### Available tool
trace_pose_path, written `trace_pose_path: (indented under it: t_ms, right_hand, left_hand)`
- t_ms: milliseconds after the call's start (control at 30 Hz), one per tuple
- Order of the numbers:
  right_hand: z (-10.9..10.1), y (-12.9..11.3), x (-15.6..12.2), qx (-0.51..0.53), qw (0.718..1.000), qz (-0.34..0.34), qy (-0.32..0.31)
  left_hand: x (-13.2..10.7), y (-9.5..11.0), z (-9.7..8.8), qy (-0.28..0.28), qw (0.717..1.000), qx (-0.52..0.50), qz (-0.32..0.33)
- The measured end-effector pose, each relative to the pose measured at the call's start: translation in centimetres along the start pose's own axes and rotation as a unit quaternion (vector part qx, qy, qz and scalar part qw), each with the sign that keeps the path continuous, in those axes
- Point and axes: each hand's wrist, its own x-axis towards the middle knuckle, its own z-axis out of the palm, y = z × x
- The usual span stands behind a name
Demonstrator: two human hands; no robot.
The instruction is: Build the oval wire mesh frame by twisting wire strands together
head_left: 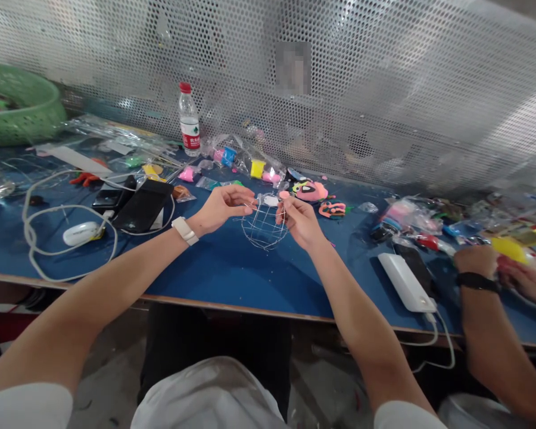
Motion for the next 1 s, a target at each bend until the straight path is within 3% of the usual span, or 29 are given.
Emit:
trace_pose_path:
  t_ms: [567, 1000]
  right_hand:
    - [0.09, -0.51, -0.25, 0.028, 0.999, -0.023, -0.005]
    - [0.24, -0.24, -0.17, 0.032, 0.999, -0.017, -0.006]
  left_hand:
    - [-0.09, 0.07, -0.43, -0.06, 0.997, -0.026, -0.046]
    - [-0.37, 0.02, -0.04, -0.084, 0.996, -0.016, -0.034]
